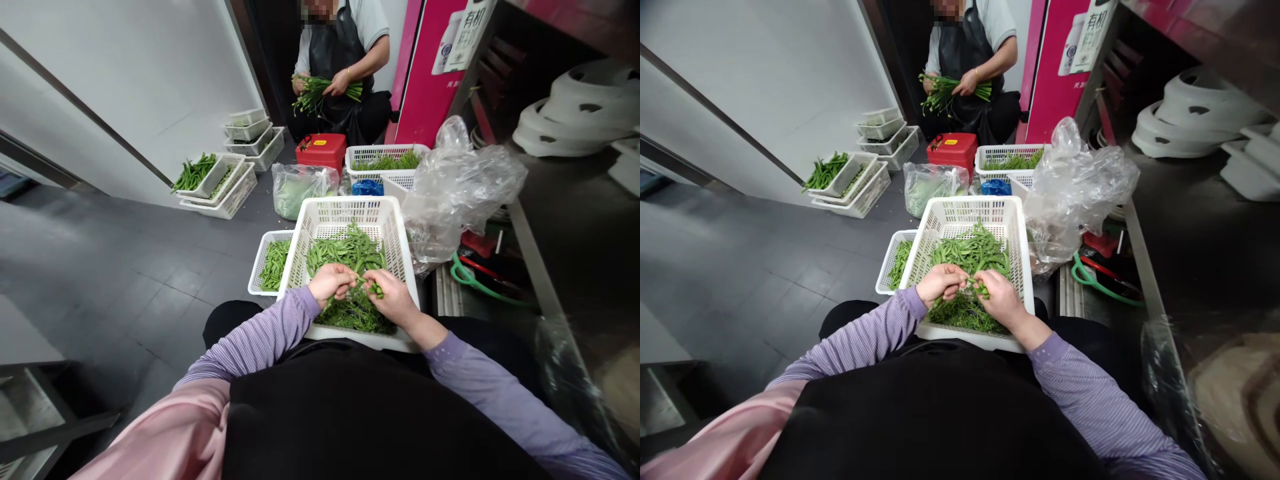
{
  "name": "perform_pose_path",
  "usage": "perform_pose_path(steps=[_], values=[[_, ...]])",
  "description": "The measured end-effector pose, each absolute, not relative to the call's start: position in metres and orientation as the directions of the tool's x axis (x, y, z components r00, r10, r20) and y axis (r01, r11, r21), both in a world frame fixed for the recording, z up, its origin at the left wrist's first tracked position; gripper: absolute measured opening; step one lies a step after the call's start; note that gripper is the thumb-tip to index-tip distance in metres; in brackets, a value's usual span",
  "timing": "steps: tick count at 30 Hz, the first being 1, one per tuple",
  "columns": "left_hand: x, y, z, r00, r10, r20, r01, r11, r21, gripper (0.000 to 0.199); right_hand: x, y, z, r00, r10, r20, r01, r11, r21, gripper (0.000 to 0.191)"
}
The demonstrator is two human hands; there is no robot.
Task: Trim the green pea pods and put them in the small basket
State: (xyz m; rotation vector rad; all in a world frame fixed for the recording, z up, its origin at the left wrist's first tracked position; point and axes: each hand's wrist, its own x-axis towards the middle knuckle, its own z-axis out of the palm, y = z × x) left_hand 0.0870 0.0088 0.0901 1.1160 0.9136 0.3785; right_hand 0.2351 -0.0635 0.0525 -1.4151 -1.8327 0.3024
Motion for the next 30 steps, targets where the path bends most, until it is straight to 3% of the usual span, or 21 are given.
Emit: perform_pose_path(steps=[3, 9, 13, 17, 20, 23, 30], values=[[0.078, 0.010, 0.087, 0.672, 0.588, -0.451, 0.062, 0.562, 0.825, 0.015, 0.233, -0.065, 0.055, -0.107, 0.894, 0.436, 0.676, 0.387, -0.627, 0.015], [0.076, -0.001, 0.084, 0.732, 0.584, -0.351, -0.011, 0.525, 0.851, 0.022, 0.229, -0.068, 0.060, -0.038, 0.901, 0.432, 0.544, 0.381, -0.747, 0.013], [0.073, 0.000, 0.059, 0.561, 0.681, -0.471, 0.265, 0.391, 0.881, 0.015, 0.231, -0.069, 0.062, 0.196, 0.931, 0.309, 0.371, 0.221, -0.902, 0.012], [0.059, 0.009, 0.035, 0.298, 0.787, -0.541, 0.609, 0.279, 0.743, 0.016, 0.237, -0.063, 0.058, 0.342, 0.936, 0.085, -0.026, 0.099, -0.995, 0.019], [0.058, 0.010, 0.047, 0.498, 0.756, -0.426, 0.603, 0.052, 0.796, 0.021, 0.239, -0.058, 0.055, 0.313, 0.950, 0.013, -0.222, 0.086, -0.971, 0.022], [0.070, 0.008, 0.074, 0.688, 0.680, -0.252, 0.506, -0.202, 0.838, 0.032, 0.236, -0.057, 0.054, 0.290, 0.957, -0.016, -0.272, 0.067, -0.960, 0.023], [0.085, 0.008, 0.101, 0.742, 0.646, -0.181, 0.529, -0.398, 0.749, 0.023, 0.229, -0.062, 0.054, 0.249, 0.967, -0.052, -0.368, 0.045, -0.929, 0.020]])
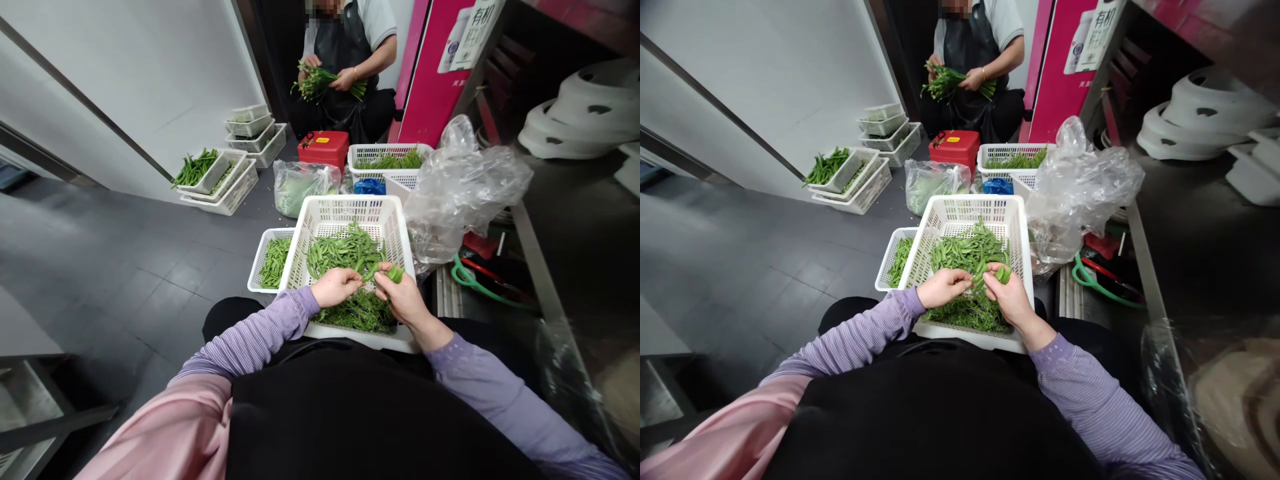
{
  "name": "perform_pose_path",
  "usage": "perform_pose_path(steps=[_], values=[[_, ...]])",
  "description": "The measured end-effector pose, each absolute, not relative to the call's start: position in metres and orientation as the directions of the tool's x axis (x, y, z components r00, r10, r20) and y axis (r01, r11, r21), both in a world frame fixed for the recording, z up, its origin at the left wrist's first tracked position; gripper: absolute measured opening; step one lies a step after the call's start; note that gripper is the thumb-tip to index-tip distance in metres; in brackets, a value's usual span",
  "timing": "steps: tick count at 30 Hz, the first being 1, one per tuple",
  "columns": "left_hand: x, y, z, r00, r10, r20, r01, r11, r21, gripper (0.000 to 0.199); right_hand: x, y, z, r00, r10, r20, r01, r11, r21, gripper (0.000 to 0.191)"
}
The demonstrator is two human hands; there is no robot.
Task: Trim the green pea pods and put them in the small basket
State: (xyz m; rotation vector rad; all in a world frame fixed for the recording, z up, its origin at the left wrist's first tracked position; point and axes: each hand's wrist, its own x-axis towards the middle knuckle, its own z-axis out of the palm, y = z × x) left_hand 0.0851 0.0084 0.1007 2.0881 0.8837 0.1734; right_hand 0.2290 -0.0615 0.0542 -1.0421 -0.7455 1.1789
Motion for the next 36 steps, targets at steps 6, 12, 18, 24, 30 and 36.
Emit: perform_pose_path(steps=[6, 12, 18, 24, 30, 36], values=[[0.081, 0.009, 0.100, 0.740, 0.622, -0.257, 0.504, -0.258, 0.824, 0.028, 0.226, -0.063, 0.063, 0.236, 0.964, -0.121, -0.493, 0.011, -0.870, 0.022], [0.075, 0.016, 0.125, 0.880, 0.419, -0.224, 0.358, -0.273, 0.893, 0.025, 0.243, -0.065, 0.064, -0.080, 0.980, -0.184, -0.559, -0.197, -0.806, 0.029], [0.077, 0.018, 0.136, 0.933, 0.271, -0.237, 0.336, -0.418, 0.844, 0.012, 0.246, -0.067, 0.060, -0.554, 0.771, -0.314, -0.229, -0.503, -0.833, 0.034], [0.085, 0.009, 0.094, 0.729, 0.662, -0.176, 0.483, -0.314, 0.818, 0.014, 0.229, -0.070, 0.061, -0.139, 0.971, 0.193, 0.411, 0.234, -0.881, 0.016], [0.079, 0.004, 0.046, 0.379, 0.622, -0.685, 0.461, 0.515, 0.723, 0.015, 0.245, -0.062, 0.061, 0.422, 0.885, 0.195, 0.153, 0.142, -0.978, 0.012], [0.081, 0.008, 0.047, 0.527, 0.720, -0.452, -0.007, 0.536, 0.844, 0.018, 0.250, -0.053, 0.051, 0.048, 0.844, -0.535, -0.685, -0.362, -0.632, 0.010]])
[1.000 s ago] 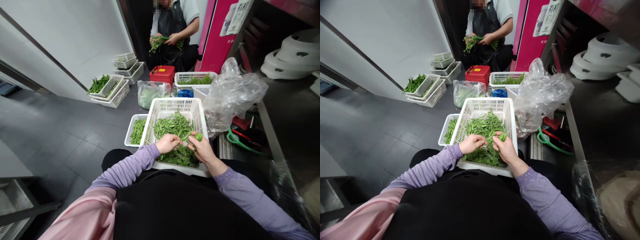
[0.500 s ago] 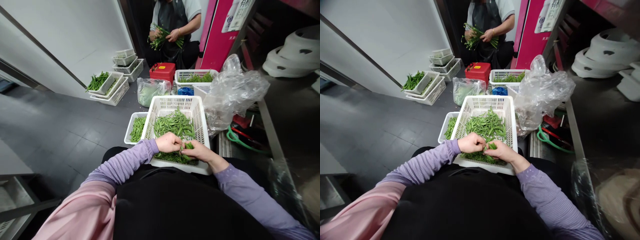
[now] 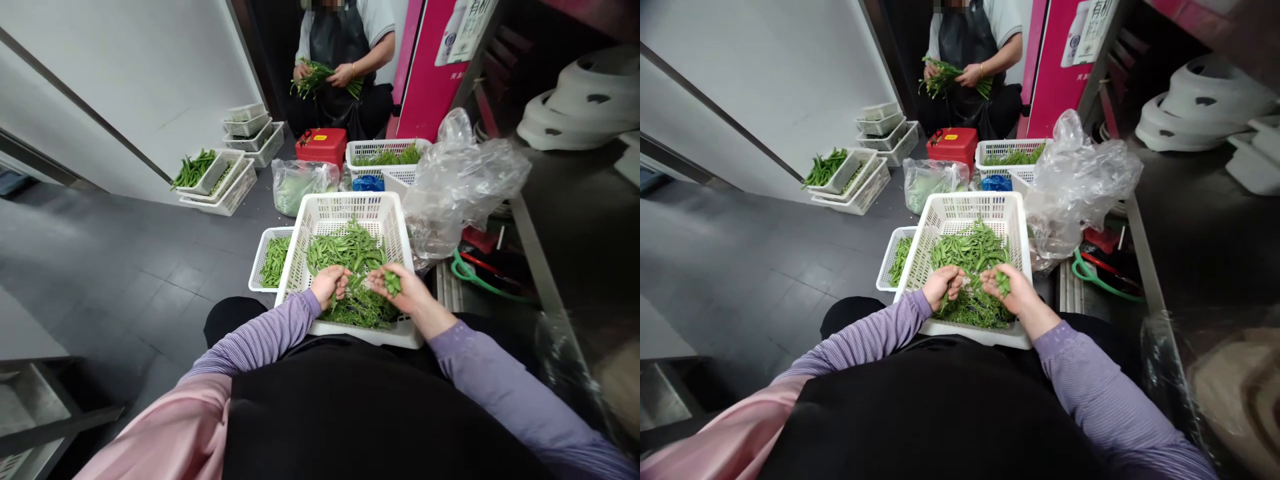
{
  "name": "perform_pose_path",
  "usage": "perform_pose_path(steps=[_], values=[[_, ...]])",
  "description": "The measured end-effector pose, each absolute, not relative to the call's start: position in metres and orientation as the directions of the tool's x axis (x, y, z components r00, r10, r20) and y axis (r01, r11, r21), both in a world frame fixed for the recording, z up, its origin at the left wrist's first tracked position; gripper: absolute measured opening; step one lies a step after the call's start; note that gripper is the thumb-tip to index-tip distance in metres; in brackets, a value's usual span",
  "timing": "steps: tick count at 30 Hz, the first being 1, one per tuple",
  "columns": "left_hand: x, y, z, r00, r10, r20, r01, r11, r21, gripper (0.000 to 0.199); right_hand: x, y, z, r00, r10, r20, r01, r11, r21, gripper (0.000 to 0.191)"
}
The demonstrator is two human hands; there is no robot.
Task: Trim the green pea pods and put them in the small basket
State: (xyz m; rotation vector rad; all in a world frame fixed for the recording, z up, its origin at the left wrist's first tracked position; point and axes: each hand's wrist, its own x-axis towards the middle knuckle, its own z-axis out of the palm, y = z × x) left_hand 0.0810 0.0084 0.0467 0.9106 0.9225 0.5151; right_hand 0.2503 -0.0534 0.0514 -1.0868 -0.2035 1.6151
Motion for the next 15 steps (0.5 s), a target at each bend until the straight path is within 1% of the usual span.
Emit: perform_pose_path(steps=[1, 2, 3, 6, 8, 10, 11, 12, 13, 14, 15], values=[[0.085, 0.009, 0.050, 0.526, 0.763, -0.376, -0.071, 0.480, 0.875, 0.021, 0.243, -0.055, 0.050, -0.064, 0.818, -0.572, -0.664, -0.463, -0.587, 0.007], [0.090, 0.008, 0.053, 0.513, 0.802, -0.307, -0.111, 0.417, 0.902, 0.024, 0.234, -0.057, 0.048, -0.143, 0.795, -0.589, -0.631, -0.532, -0.565, 0.006], [0.095, 0.007, 0.055, 0.497, 0.833, -0.244, -0.130, 0.350, 0.928, 0.027, 0.225, -0.060, 0.047, -0.193, 0.788, -0.585, -0.603, -0.566, -0.563, 0.008], [0.108, -0.001, 0.057, 0.462, 0.884, -0.066, -0.112, 0.133, 0.985, 0.029, 0.208, -0.066, 0.043, -0.251, 0.819, -0.516, -0.591, -0.551, -0.589, 0.019], [0.113, -0.006, 0.056, 0.465, 0.885, 0.004, -0.072, 0.033, 0.997, 0.028, 0.207, -0.066, 0.040, -0.270, 0.842, -0.468, -0.574, -0.530, -0.624, 0.023], [0.112, -0.007, 0.055, 0.476, 0.879, 0.021, -0.055, 0.006, 0.998, 0.026, 0.212, -0.064, 0.039, -0.226, 0.874, -0.431, -0.482, -0.485, -0.730, 0.024], [0.110, -0.006, 0.055, 0.473, 0.881, 0.003, -0.046, 0.022, 0.999, 0.025, 0.216, -0.063, 0.038, -0.165, 0.898, -0.407, -0.387, -0.438, -0.811, 0.024], [0.106, -0.003, 0.055, 0.463, 0.886, -0.037, -0.029, 0.057, 0.998, 0.023, 0.221, -0.061, 0.038, -0.082, 0.927, -0.367, -0.247, -0.375, -0.893, 0.023], [0.102, 0.001, 0.056, 0.449, 0.889, -0.096, -0.001, 0.107, 0.994, 0.022, 0.225, -0.059, 0.039, 0.013, 0.953, -0.301, -0.067, -0.300, -0.952, 0.022], [0.097, 0.004, 0.057, 0.438, 0.884, -0.165, 0.040, 0.164, 0.986, 0.022, 0.230, -0.057, 0.040, 0.100, 0.972, -0.213, 0.133, -0.225, -0.965, 0.020], [0.092, 0.008, 0.060, 0.435, 0.868, -0.239, 0.091, 0.222, 0.971, 0.021, 0.233, -0.055, 0.041, 0.161, 0.980, -0.118, 0.321, -0.165, -0.933, 0.018]])
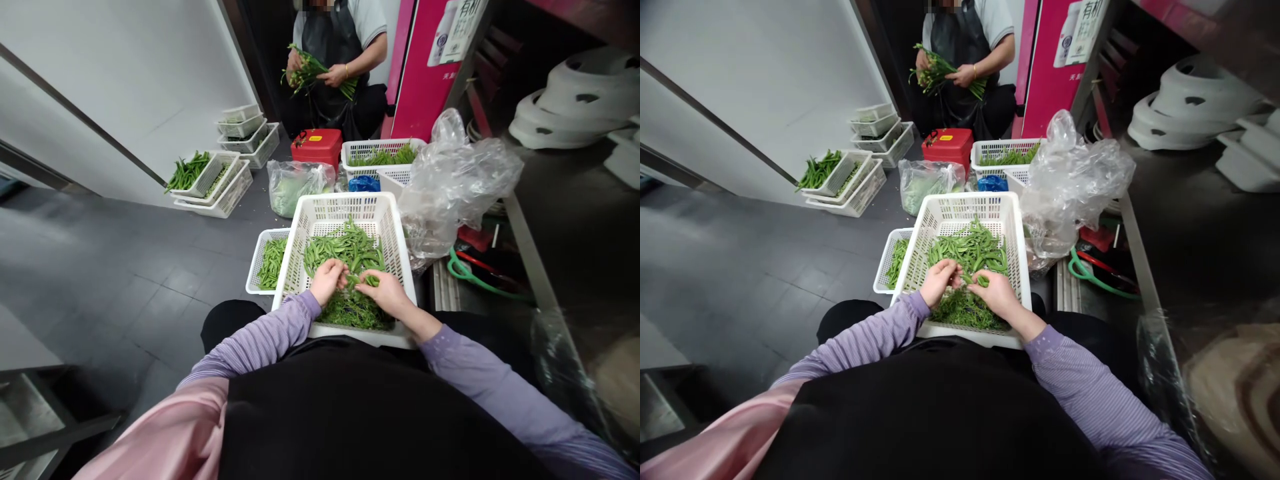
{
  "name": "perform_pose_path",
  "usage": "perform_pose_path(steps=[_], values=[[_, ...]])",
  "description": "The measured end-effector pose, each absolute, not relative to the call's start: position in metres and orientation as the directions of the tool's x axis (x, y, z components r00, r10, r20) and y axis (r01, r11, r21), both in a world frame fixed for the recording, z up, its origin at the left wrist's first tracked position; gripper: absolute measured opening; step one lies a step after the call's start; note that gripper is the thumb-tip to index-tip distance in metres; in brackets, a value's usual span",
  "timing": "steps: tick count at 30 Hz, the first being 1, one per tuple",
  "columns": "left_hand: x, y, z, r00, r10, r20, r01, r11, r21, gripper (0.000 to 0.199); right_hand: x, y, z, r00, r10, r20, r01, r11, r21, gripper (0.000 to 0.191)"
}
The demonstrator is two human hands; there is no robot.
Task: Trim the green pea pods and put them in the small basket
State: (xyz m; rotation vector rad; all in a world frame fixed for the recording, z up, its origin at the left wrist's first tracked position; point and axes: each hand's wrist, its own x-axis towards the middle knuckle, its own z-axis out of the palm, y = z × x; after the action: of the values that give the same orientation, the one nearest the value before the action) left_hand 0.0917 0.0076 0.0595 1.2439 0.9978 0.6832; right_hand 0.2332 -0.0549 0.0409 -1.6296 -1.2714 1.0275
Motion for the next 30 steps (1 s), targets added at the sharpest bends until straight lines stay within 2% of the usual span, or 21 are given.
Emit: perform_pose_path(steps=[2, 4, 8, 12, 16, 19, 20, 22, 25, 26, 28, 29, 30], values=[[0.082, 0.012, 0.065, 0.477, 0.800, -0.363, 0.196, 0.306, 0.932, 0.022, 0.238, -0.053, 0.042, 0.191, 0.981, 0.039, 0.572, -0.079, -0.816, 0.014], [0.077, 0.012, 0.071, 0.549, 0.710, -0.440, 0.282, 0.338, 0.898, 0.020, 0.239, -0.053, 0.042, 0.133, 0.984, 0.120, 0.671, -0.001, -0.741, 0.011], [0.075, 0.010, 0.081, 0.622, 0.573, -0.534, 0.368, 0.387, 0.845, 0.013, 0.237, -0.056, 0.040, 0.012, 0.980, 0.196, 0.721, 0.127, -0.681, 0.009], [0.074, 0.011, 0.085, 0.692, 0.470, -0.548, 0.346, 0.451, 0.823, 0.012, 0.235, -0.060, 0.038, -0.022, 0.973, 0.230, 0.701, 0.179, -0.690, 0.009], [0.076, 0.004, 0.076, 0.665, 0.533, -0.523, 0.333, 0.416, 0.846, 0.009, 0.230, -0.062, 0.041, 0.012, 0.971, 0.241, 0.606, 0.184, -0.774, 0.010], [0.075, -0.005, 0.055, 0.568, 0.656, -0.497, 0.509, 0.195, 0.839, 0.014, 0.228, -0.062, 0.046, 0.125, 0.972, 0.197, 0.478, 0.115, -0.871, 0.012], [0.073, -0.006, 0.047, 0.545, 0.694, -0.471, 0.598, 0.071, 0.798, 0.015, 0.229, -0.062, 0.047, 0.184, 0.971, 0.154, 0.423, 0.064, -0.904, 0.014], [0.065, -0.004, 0.034, 0.524, 0.715, -0.462, 0.761, -0.149, 0.632, 0.014, 0.233, -0.061, 0.049, 0.299, 0.953, 0.041, 0.284, -0.048, -0.958, 0.019], [0.051, 0.005, 0.028, 0.485, 0.643, -0.593, 0.872, -0.299, 0.388, 0.007, 0.240, -0.057, 0.049, 0.341, 0.934, -0.106, 0.038, -0.126, -0.991, 0.024], [0.048, 0.008, 0.031, 0.487, 0.626, -0.609, 0.873, -0.325, 0.363, 0.016, 0.240, -0.056, 0.048, 0.330, 0.934, -0.134, -0.021, -0.135, -0.991, 0.026], [0.047, 0.011, 0.044, 0.565, 0.624, -0.540, 0.822, -0.377, 0.426, 0.044, 0.240, -0.055, 0.047, 0.303, 0.937, -0.173, -0.087, -0.154, -0.984, 0.028], [0.050, 0.012, 0.052, 0.624, 0.617, -0.479, 0.772, -0.393, 0.500, 0.054, 0.238, -0.055, 0.047, 0.293, 0.938, -0.183, -0.094, -0.162, -0.982, 0.028], [0.055, 0.012, 0.060, 0.677, 0.598, -0.429, 0.713, -0.392, 0.581, 0.056, 0.237, -0.055, 0.047, 0.282, 0.941, -0.187, -0.092, -0.168, -0.982, 0.028]])
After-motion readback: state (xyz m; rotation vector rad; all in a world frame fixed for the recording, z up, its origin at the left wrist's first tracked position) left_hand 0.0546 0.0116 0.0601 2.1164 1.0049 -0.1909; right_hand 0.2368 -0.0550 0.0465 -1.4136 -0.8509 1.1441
